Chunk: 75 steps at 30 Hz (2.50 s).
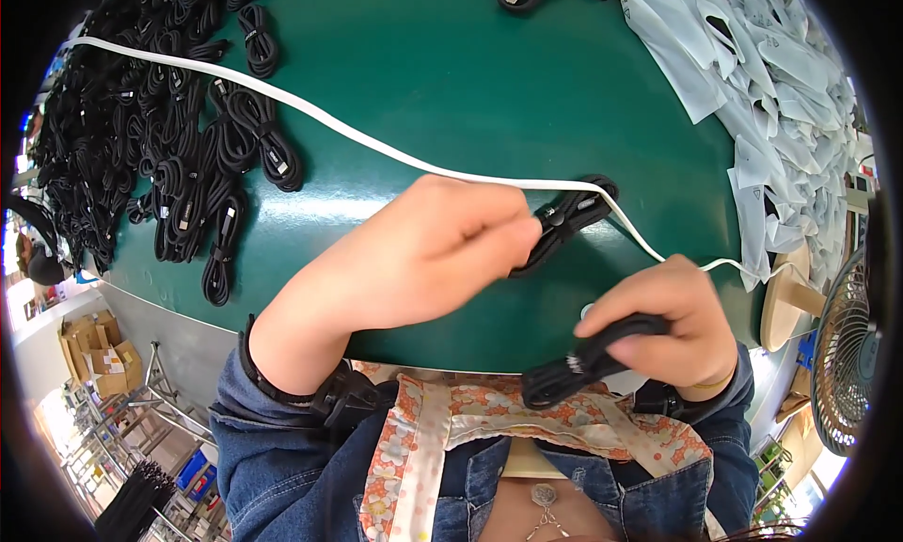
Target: The person picks up a bundled cable from a pile, turns it over by hand, and presses on the cable ends and the fastener. After inspecting the cable, they place it back on the table and repeat the process with others.
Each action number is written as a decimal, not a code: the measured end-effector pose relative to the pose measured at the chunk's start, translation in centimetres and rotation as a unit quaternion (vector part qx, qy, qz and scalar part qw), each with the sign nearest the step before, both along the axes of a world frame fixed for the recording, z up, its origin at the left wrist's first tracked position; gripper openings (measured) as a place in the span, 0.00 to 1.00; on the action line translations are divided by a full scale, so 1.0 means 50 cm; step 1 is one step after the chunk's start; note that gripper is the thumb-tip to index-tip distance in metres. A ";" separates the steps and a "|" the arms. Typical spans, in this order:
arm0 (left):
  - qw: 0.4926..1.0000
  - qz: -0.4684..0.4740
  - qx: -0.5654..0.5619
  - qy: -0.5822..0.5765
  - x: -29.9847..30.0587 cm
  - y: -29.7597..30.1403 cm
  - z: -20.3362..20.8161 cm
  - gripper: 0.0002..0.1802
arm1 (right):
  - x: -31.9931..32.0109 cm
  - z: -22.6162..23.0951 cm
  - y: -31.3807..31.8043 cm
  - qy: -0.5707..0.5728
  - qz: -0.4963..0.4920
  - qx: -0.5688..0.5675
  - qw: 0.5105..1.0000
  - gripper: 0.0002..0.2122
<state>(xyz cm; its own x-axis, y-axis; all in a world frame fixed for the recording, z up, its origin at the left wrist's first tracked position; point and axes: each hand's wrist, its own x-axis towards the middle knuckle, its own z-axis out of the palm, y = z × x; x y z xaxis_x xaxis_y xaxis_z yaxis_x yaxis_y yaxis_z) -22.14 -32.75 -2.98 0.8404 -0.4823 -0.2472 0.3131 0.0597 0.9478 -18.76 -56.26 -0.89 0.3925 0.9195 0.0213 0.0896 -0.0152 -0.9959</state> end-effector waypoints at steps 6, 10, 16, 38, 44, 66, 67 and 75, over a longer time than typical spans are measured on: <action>0.851 0.027 0.322 -0.414 -0.002 -0.052 -0.047 0.12 | -0.022 0.014 0.058 0.198 -0.423 0.144 0.873 0.22; 0.834 -0.031 0.380 -0.398 -0.002 -0.054 -0.042 0.16 | -0.032 0.003 0.046 0.151 -0.326 0.116 0.926 0.20; 0.967 -0.155 0.146 -0.138 -0.001 -0.032 0.006 0.20 | -0.020 -0.007 0.025 -0.099 -0.221 0.029 0.970 0.17; 0.970 0.104 -0.205 -0.073 -0.021 -0.026 0.009 0.38 | -0.039 -0.008 0.030 0.169 -0.316 0.174 0.917 0.17; 0.971 0.117 -0.200 -0.061 -0.022 -0.028 0.020 0.36 | -0.041 -0.004 0.031 0.159 -0.318 0.174 0.918 0.18; 0.970 0.170 -0.172 -0.009 -0.016 -0.030 0.035 0.41 | -0.050 0.019 0.062 0.223 -0.370 0.014 0.902 0.17; 0.970 0.174 -0.170 -0.004 -0.016 -0.030 0.036 0.41 | -0.047 0.017 0.058 0.223 -0.369 0.014 0.902 0.17; 0.954 0.214 -0.209 0.008 -0.012 -0.040 0.016 0.35 | -0.037 -0.016 0.019 0.162 -0.310 0.122 0.929 0.13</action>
